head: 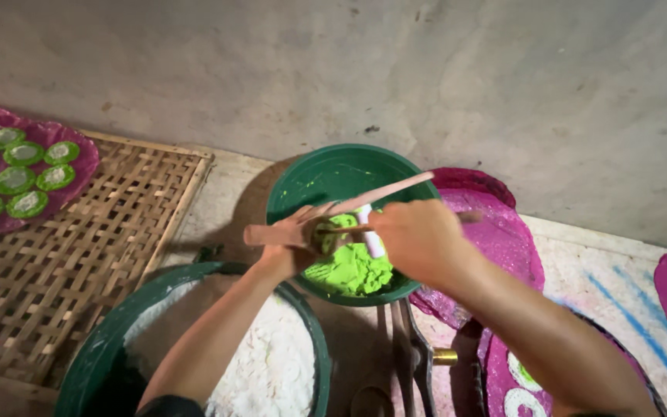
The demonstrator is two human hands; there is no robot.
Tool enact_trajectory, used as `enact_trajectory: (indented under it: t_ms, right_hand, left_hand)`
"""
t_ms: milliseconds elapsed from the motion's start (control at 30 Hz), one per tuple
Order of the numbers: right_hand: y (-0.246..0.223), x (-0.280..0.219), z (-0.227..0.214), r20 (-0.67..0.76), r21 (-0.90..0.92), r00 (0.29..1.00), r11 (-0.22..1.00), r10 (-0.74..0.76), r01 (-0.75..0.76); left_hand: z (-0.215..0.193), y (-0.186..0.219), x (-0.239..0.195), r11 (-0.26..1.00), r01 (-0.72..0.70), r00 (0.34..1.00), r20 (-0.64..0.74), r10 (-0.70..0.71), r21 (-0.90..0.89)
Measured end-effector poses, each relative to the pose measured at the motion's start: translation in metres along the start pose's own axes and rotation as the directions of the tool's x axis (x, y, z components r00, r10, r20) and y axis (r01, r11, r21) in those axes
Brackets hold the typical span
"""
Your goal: The person uses a wooden mold to shape green and white dough into small circular snacks and places them on a tray.
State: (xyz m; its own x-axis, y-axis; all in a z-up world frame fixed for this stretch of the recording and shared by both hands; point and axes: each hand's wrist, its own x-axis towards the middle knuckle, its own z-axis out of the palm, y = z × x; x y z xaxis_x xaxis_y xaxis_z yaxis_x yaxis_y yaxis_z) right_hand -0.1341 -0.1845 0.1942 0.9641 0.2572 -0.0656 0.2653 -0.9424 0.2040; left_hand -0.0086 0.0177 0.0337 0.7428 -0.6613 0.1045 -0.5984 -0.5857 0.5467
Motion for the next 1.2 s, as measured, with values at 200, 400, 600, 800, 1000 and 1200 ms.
enact_trajectory:
  t_ms: [200, 400, 600, 800, 1000, 1200]
  right_hand:
    - [-0.053, 0.029, 0.050, -0.043, -0.117, 0.997, 0.991, -0.067, 0.062]
    - [-0.010, -0.014, 0.025, 0.015, 0.157, 0.987, 0.974, 0.162, -0.163]
    - [-0.007, -0.008, 0.013, -0.144, 0.249, 0.956, 0.944, 0.255, -0.214]
    - [-0.009, -0.006, 0.012, -0.138, 0.253, 0.986, 0.966, 0.098, -0.061]
    - [-0.045, 0.030, 0.028, -0.008, 0.059, 1.000, 0.998, -0.017, 0.017]
    - [-0.022, 0.013, 0.042, 0.011, 0.161, 0.998, 0.985, 0.063, -0.064]
  left_hand:
    - [0.030, 0.007, 0.002, 0.991, -0.125, 0.978, -0.164, 0.132, 0.052]
    - [-0.006, -0.003, -0.010, 0.988, 0.151, 0.960, -0.235, -0.155, -0.035]
    - [-0.023, 0.008, -0.007, 0.987, 0.036, 0.907, -0.411, -0.098, -0.156]
    - [-0.022, 0.012, -0.009, 0.998, -0.024, 0.954, -0.301, 0.004, -0.062]
    - [0.000, 0.030, -0.002, 0.995, 0.065, 0.985, -0.153, -0.076, -0.080]
    - [-0.003, 0.005, -0.005, 0.978, 0.192, 0.963, -0.176, -0.203, -0.078]
